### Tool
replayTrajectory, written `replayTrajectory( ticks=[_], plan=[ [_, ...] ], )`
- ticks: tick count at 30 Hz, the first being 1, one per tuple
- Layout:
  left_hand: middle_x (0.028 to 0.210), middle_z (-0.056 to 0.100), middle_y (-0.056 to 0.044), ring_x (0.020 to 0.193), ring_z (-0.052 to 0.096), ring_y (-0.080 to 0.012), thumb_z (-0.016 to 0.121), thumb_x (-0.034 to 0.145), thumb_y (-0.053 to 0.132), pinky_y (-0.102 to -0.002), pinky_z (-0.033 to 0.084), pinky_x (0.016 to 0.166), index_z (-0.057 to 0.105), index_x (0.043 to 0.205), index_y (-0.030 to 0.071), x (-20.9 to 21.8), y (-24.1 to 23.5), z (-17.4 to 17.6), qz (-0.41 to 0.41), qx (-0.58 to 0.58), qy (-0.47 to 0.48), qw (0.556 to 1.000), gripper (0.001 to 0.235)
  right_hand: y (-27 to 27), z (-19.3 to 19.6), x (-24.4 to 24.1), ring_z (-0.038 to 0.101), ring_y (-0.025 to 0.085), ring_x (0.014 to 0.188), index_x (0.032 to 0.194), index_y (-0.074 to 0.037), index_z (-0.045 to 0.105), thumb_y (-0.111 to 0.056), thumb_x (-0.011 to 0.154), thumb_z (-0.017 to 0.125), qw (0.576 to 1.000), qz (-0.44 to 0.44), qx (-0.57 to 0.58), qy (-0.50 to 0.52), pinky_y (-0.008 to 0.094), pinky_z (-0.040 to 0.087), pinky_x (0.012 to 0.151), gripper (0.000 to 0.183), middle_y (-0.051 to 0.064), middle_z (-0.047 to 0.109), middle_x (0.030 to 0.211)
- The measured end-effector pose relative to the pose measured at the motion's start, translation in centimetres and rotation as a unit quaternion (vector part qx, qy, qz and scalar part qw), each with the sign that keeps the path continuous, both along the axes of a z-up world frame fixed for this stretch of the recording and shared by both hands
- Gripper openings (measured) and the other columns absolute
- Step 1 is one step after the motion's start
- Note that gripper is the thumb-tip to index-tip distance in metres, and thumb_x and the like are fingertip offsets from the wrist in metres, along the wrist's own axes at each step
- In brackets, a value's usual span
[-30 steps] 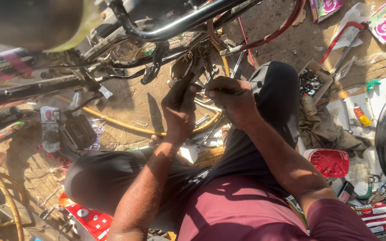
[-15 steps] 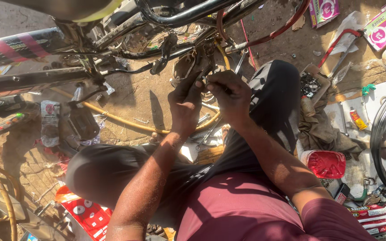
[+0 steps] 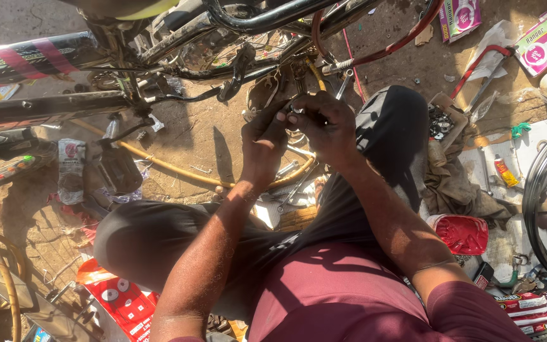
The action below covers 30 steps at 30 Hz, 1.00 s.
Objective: The person is sitting on the ground and repairing a bicycle. They use a screwdriver to adjust components near the seat and handlebars, and also use a wrench to tighten bolts on the frame.
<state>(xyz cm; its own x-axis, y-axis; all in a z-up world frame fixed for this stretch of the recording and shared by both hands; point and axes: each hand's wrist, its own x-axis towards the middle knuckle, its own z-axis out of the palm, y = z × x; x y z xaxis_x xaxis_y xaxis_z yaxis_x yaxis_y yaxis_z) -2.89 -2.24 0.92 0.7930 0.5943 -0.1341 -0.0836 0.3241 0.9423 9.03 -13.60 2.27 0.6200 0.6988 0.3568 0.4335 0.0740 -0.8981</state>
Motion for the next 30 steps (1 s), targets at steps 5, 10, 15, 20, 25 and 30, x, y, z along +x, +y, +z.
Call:
replayTrajectory(
  ticks=[5,10,15,20,25,30],
  plan=[
    [0.083,0.063,-0.003,0.068,0.049,-0.008,0.058,0.109,0.018,-0.023,0.038,0.058,0.07,0.127,-0.005,0.0,0.8,-0.1,-0.017,-0.117,0.011,0.993,0.032,0.4,0.5,0.5,0.061,0.004,0.075,0.105,-0.005,0.075,0.0,0.087,0.083,0.996,-0.032,-0.076,-0.017,0.023,0.049,0.065,0.02,0.002,0.067,0.09],
    [0.096,0.074,-0.005,0.084,0.064,-0.0085,0.056,0.109,0.017,-0.023,0.048,0.069,0.07,0.126,-0.003,0.6,0.1,-0.1,0.023,0.004,0.012,1.0,0.03,0.2,0.2,0.8,0.058,0.003,0.076,0.107,-0.006,0.075,-0.001,0.089,0.082,0.995,0.004,-0.05,0.082,0.022,0.046,0.065,0.02,0.001,0.068,0.092],
    [0.109,0.075,-0.007,0.094,0.068,-0.01,0.058,0.107,0.015,-0.025,0.054,0.081,0.068,0.128,-0.002,1.1,-0.4,-0.8,0.052,-0.021,-0.014,0.998,0.029,0.5,0.4,0.6,0.059,0.005,0.078,0.112,-0.007,0.074,0.0,0.089,0.082,0.986,-0.027,-0.028,-0.16,0.021,0.048,0.067,0.026,0.0,0.062,0.089],
    [0.105,0.074,-0.007,0.09,0.064,-0.009,0.057,0.11,0.016,-0.025,0.052,0.08,0.068,0.129,-0.003,0.7,-0.3,-1.0,0.058,0.053,-0.005,0.997,0.028,0.4,-1.0,0.7,0.053,0.006,0.076,0.127,-0.007,0.069,0.003,0.087,0.08,0.985,0.0,-0.003,0.172,0.022,0.047,0.067,0.042,-0.002,0.057,0.087],
    [0.104,0.07,-0.005,0.091,0.06,-0.0088,0.057,0.11,0.014,-0.024,0.051,0.082,0.067,0.132,-0.003,0.6,0.2,-1.0,0.073,0.058,-0.024,0.995,0.029,1.1,-0.7,2.0,0.052,0.005,0.068,0.124,0.0,0.068,-0.007,0.095,0.071,0.888,0.008,0.059,0.455,0.02,0.041,0.055,0.03,0.0,0.062,0.086],
    [0.104,0.071,-0.004,0.09,0.062,-0.0079,0.053,0.11,0.014,-0.022,0.052,0.079,0.063,0.139,-0.001,0.4,1.4,0.1,0.087,0.06,-0.027,0.994,0.034,4.0,-0.4,2.4,0.057,0.006,0.07,0.116,0.0,0.069,-0.018,0.103,0.07,0.879,0.087,-0.02,0.469,0.021,0.046,0.058,0.022,0.001,0.066,0.088]
  ],
)
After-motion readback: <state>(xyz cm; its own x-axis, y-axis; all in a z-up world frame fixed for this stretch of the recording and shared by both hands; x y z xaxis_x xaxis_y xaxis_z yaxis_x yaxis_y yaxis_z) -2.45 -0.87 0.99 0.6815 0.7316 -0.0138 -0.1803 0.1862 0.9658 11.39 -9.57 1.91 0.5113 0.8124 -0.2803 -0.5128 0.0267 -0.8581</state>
